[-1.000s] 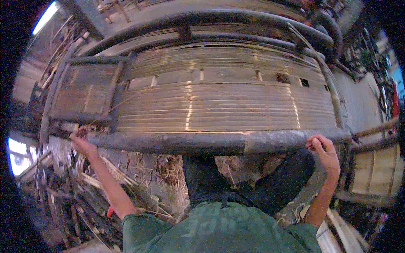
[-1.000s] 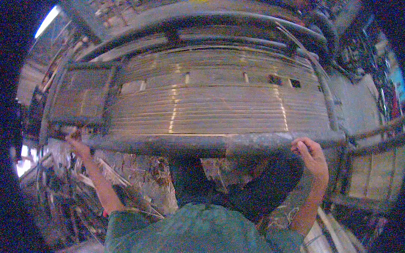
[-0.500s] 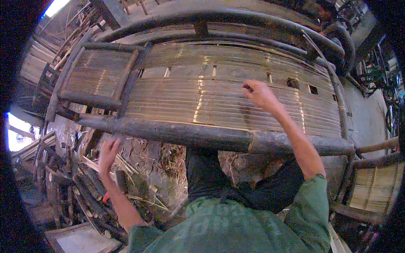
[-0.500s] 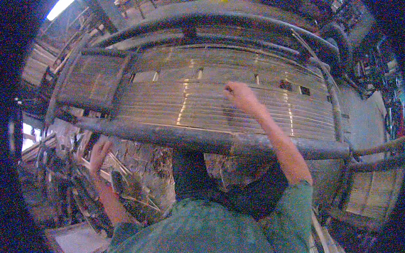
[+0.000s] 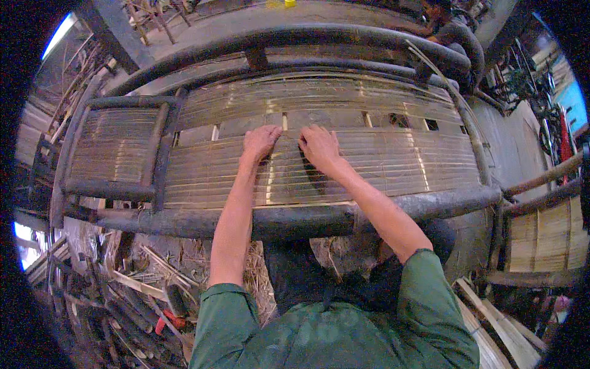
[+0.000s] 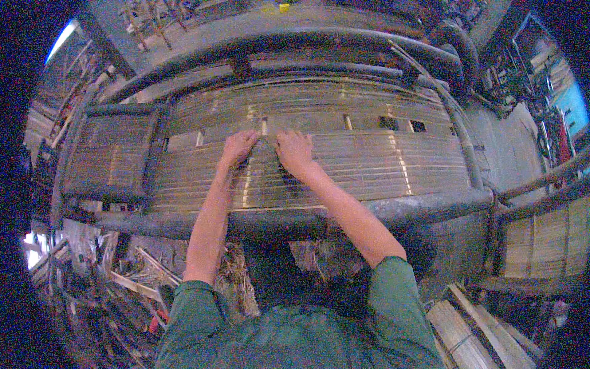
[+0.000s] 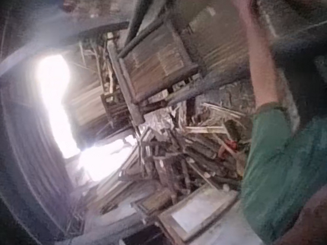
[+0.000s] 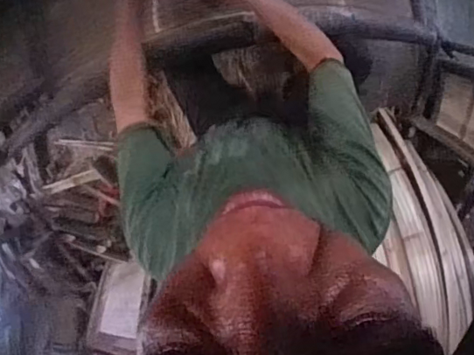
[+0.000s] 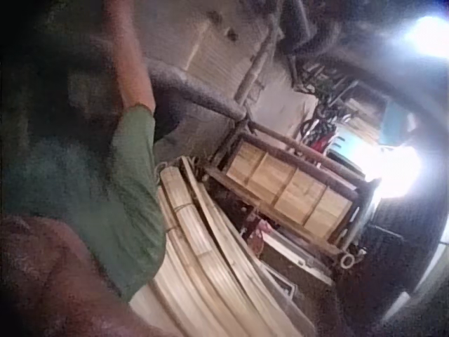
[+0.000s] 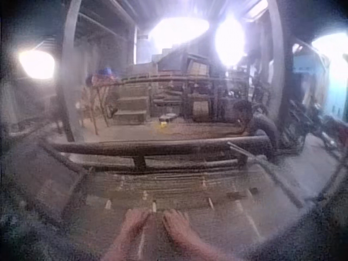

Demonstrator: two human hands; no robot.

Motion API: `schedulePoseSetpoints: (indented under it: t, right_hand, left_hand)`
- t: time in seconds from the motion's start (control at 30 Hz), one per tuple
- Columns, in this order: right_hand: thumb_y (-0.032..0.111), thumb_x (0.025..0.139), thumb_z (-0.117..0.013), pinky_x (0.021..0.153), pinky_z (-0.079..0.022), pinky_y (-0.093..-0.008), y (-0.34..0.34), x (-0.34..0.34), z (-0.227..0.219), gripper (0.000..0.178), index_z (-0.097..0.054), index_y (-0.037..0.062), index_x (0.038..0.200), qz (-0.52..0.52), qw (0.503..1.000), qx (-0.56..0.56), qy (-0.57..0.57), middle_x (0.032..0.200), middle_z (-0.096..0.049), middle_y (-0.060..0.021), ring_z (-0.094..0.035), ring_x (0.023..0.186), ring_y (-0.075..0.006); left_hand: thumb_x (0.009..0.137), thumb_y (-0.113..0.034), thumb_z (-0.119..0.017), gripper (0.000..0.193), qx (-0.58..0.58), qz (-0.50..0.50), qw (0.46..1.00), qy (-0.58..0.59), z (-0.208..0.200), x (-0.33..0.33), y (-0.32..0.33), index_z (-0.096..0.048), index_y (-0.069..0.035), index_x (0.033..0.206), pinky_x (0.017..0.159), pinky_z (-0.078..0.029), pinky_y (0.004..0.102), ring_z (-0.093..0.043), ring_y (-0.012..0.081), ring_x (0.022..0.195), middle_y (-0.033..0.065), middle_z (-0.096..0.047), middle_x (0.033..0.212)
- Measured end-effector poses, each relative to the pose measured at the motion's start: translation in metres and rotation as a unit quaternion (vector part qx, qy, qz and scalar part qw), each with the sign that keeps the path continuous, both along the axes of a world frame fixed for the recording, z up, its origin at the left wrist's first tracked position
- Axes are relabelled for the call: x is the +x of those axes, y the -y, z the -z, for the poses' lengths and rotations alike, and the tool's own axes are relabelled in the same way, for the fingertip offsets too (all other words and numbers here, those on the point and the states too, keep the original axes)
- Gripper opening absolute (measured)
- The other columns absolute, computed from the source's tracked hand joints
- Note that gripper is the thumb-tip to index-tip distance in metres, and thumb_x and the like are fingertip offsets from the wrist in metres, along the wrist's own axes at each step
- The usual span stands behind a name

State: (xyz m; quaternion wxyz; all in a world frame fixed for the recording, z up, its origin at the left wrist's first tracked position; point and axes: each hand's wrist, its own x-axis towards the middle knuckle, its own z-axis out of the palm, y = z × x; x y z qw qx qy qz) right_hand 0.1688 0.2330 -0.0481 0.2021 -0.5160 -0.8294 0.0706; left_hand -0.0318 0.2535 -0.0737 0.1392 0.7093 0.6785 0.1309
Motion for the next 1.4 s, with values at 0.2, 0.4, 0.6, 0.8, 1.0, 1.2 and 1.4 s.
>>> schedulePoseSetpoints:
  t: [0.2, 0.4, 0.6, 0.8, 1.0, 1.2, 1.4]
  right_hand:
    - [0.021, 0.082, -0.054, 0.076, -0.047, -0.0503, -0.013, 0.0, 0.001, 0.017, -0.062, 0.0094, 0.092, 0.01, 0.999, -0.01, 0.036, 0.094, -0.064, -0.0181, -0.061, 0.089, -0.0376]
    - [0.028, 0.084, -0.051, 0.078, -0.048, -0.0455, -0.011, 0.033, -0.041, 0.03, -0.064, 0.004, 0.096, -0.104, 0.961, -0.256, -0.012, 0.095, -0.064, -0.0198, -0.061, 0.087, -0.0395]
    - [0.019, 0.085, -0.047, 0.072, -0.047, -0.0317, 0.005, 0.1, -0.189, 0.031, -0.061, 0.0039, 0.109, -0.221, 0.948, -0.222, -0.052, 0.08, -0.063, -0.0081, -0.058, 0.075, -0.0173]
    - [0.016, 0.083, -0.054, 0.063, -0.05, -0.0326, -0.079, 0.124, -0.176, 0.03, -0.052, 0.0027, 0.11, -0.017, 0.988, 0.147, 0.032, 0.075, -0.06, -0.0071, -0.06, 0.069, -0.0223]
    - [0.018, 0.074, -0.059, 0.07, -0.052, -0.0479, -0.068, -0.006, -0.027, 0.022, -0.064, -0.0038, 0.078, 0.03, 0.997, -0.052, 0.057, 0.082, -0.064, -0.0253, -0.064, 0.078, -0.0402]
    - [0.026, 0.076, -0.06, 0.064, -0.053, -0.0457, -0.069, -0.05, -0.013, 0.032, -0.064, -0.0048, 0.075, 0.04, 0.993, -0.101, -0.048, 0.078, -0.064, -0.0241, -0.064, 0.071, -0.039]
    - [0.052, 0.088, -0.046, 0.041, -0.042, -0.0306, -0.069, -0.056, -0.026, 0.052, -0.057, 0.0032, 0.073, 0.014, 0.839, -0.512, -0.185, 0.061, -0.057, -0.0039, -0.053, 0.05, -0.0138]
  left_hand:
    - [0.092, -0.049, -0.033, 0.047, 0.02, 0.022, 0.998, 0.054, 0.011, 0.003, -0.007, -0.06, -0.014, 0.108, 0.089, -0.038, 0.0483, -0.056, 0.0325, 0.105, 0.0113, -0.061, 0.111]
    - [0.092, -0.049, -0.034, 0.046, 0.048, 0.031, 0.998, 0.017, 0.013, 0.006, -0.017, -0.06, -0.014, 0.106, 0.08, -0.043, 0.0479, -0.057, 0.0343, 0.101, 0.0156, -0.062, 0.106]
    - [0.087, -0.057, -0.039, 0.051, -0.055, 0.047, 0.997, -0.017, -0.034, 0.001, 0.018, -0.059, -0.013, 0.102, 0.078, -0.045, 0.0462, -0.059, 0.0356, 0.096, 0.0166, -0.064, 0.098]
    - [0.083, -0.058, -0.04, 0.054, -0.112, -0.016, 0.99, 0.082, -0.023, 0.005, -0.027, -0.066, -0.014, 0.099, 0.08, -0.045, 0.0466, -0.059, 0.0369, 0.096, 0.0145, -0.065, 0.1]
    - [0.08, -0.051, -0.042, 0.05, -0.095, -0.028, 0.994, 0.038, 0.008, -0.013, -0.038, -0.066, -0.009, 0.094, 0.078, -0.047, 0.0447, -0.061, 0.0383, 0.091, 0.0198, -0.064, 0.094]
    - [0.083, -0.044, -0.042, 0.046, -0.083, -0.023, 0.993, 0.08, 0.001, -0.001, -0.037, -0.065, -0.005, 0.092, 0.077, -0.047, 0.0481, -0.061, 0.0391, 0.09, 0.0219, -0.064, 0.094]
    - [0.087, -0.037, -0.039, 0.041, -0.02, -0.019, 0.999, 0.045, 0.004, -0.001, -0.027, -0.065, -0.006, 0.092, 0.078, -0.045, 0.0524, -0.061, 0.039, 0.092, 0.0221, -0.064, 0.094]
